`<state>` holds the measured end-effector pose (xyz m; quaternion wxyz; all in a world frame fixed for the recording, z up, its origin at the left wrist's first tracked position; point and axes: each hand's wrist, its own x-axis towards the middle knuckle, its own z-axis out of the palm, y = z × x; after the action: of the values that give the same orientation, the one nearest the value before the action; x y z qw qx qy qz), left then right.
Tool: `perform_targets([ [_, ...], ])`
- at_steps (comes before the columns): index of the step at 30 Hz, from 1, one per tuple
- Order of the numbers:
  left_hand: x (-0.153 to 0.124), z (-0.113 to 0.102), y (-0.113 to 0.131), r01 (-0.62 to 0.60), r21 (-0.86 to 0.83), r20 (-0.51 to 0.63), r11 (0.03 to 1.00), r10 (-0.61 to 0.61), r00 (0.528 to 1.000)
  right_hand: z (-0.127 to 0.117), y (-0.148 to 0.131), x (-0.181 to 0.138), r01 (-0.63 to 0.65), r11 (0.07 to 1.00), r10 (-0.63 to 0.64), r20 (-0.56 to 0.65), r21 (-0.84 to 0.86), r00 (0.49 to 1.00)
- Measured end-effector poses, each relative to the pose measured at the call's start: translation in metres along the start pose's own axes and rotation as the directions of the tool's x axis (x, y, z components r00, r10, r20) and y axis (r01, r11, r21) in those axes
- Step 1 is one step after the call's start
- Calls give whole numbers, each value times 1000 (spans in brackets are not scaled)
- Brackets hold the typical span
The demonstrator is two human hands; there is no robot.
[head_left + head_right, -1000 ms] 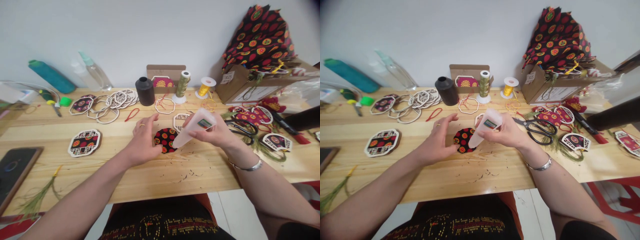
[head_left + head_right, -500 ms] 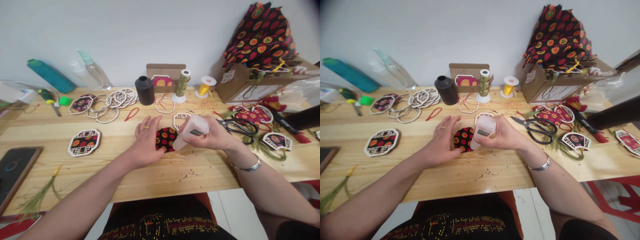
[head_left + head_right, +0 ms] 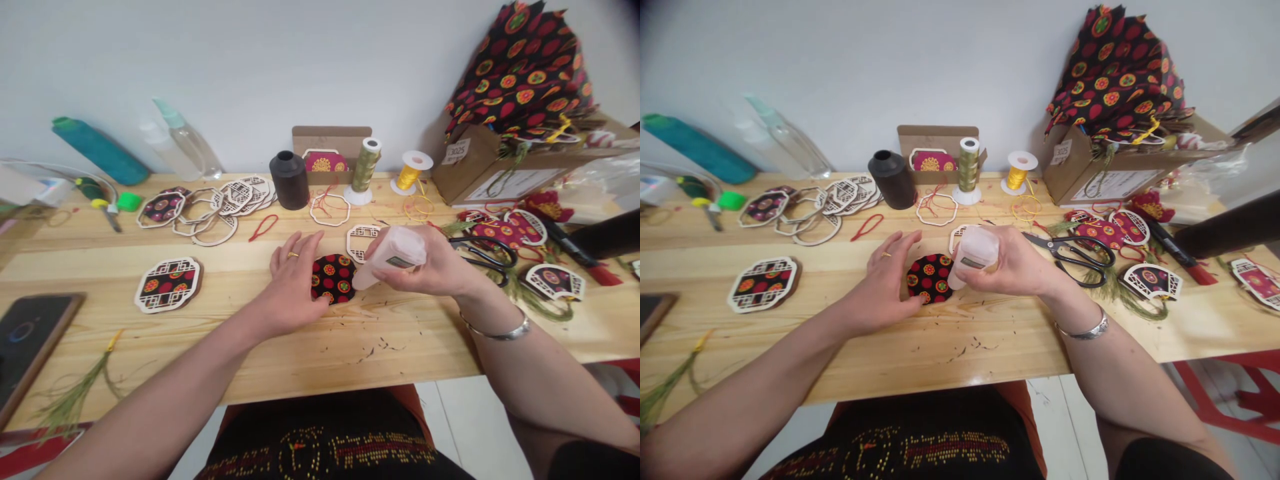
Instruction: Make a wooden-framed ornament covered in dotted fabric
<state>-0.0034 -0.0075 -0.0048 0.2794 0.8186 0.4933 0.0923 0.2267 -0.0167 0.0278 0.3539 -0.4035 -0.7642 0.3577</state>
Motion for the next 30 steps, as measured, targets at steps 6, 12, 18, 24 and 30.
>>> perform_targets([
  [6, 0, 0, 0, 6, 20, 12, 1000, -6, 1000, -10, 10, -4, -2, 999, 8, -177, 32, 984],
  [12, -1, 0, -2, -6, 5, 3, 1000, 6, 1000, -15, 22, 1, 64, 975, 93, -648, 214, 756],
  [18, 0, 0, 0, 5, 12, 18, 1000, -6, 1000, -31, 9, 4, 246, 886, 154, -750, 394, 644],
  [24, 0, -5, -2, -3, -74, 0, 997, 3, 1000, -22, 16, 1, 144, 895, 161, -606, 422, 779],
  [30, 1, -10, -12, -29, -190, -121, 981, 6, 993, 8, 19, -5, -39, 944, 155, -334, 329, 930],
])
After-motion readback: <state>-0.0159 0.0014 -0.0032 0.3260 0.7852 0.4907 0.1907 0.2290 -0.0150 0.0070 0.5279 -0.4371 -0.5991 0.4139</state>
